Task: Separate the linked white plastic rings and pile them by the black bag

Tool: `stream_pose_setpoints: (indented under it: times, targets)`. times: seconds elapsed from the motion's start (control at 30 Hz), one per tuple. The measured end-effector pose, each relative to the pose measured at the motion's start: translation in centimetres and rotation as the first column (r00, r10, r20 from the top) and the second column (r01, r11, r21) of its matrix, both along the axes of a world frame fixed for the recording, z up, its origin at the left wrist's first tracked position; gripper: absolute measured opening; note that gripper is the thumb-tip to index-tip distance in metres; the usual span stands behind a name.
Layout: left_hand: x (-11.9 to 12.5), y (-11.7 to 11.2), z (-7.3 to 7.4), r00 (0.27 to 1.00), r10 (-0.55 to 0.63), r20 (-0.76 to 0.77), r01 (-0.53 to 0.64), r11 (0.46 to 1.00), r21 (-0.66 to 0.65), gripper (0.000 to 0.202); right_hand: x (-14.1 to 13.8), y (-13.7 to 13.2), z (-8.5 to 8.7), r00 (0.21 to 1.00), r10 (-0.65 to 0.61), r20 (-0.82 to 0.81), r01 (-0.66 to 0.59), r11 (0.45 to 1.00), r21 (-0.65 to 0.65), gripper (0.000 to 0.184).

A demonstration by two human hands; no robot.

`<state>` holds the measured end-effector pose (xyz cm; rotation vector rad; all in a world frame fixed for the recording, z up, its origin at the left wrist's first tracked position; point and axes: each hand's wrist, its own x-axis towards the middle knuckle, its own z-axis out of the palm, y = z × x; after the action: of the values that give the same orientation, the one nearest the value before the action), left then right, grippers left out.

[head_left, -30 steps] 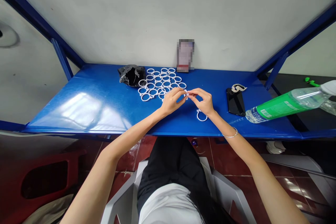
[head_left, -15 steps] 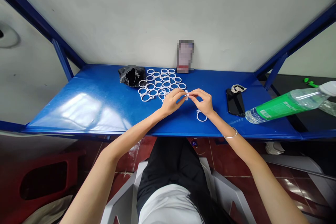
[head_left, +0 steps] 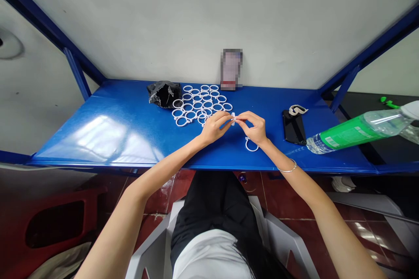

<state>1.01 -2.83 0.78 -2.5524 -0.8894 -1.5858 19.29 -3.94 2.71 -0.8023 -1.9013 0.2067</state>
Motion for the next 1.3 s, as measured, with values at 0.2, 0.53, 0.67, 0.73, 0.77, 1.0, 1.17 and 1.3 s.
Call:
stream_pose_setpoints:
  times: [0.2,0.53,0.67,0.73,0.77,1.0,1.17,1.3]
  targets:
    - [0.0,0.1,-0.1,1.0,-0.026,0.01,0.026,1.0,-0.014,0.015,0.0,0.0,0.0,1.0,0.003,0.003,-0.003,1.0,0.016,0.01]
    - [0.0,0.2,-0.2,0.999,-0.03,0.032,0.027,0.995,0.091,0.013,0.1,0.1,-0.1,1.0,0.025,0.01,-0.026,0.998,0.051,0.008]
    - [0.1,0.1,-0.1,0.999,-0.041,0.033,0.038,0.997,0.071,0.011,0.0,0.0,0.0,0.999,0.034,-0.004,-0.034,0.999,0.042,0.007]
    - [0.1,-0.1,0.1,0.999,-0.036,0.017,0.036,0.999,0.004,0.012,-0.1,-0.1,0.0,1.0,0.022,-0.006,-0.022,1.0,0.014,0.008]
    - [0.0,-0.1,0.3,0.999,-0.031,0.011,0.032,0.999,-0.037,0.013,-0.1,-0.2,0.1,1.0,0.014,-0.009,-0.014,1.0,-0.007,0.009]
    - [0.0,-0.3,0.7,0.994,-0.106,0.033,0.111,0.949,-0.296,0.044,-0.1,-0.1,0.1,0.996,-0.008,-0.089,-0.001,0.995,-0.095,0.011]
    - [0.2,0.0,0.1,0.977,-0.19,0.092,0.211,0.894,-0.394,0.058,0.0,0.1,0.0,0.992,0.022,-0.125,-0.037,0.992,-0.117,0.01]
    - [0.3,0.2,0.1,0.975,-0.187,0.12,0.22,0.883,-0.415,0.048,0.0,0.0,0.1,0.993,0.021,-0.114,-0.036,0.991,-0.127,0.012]
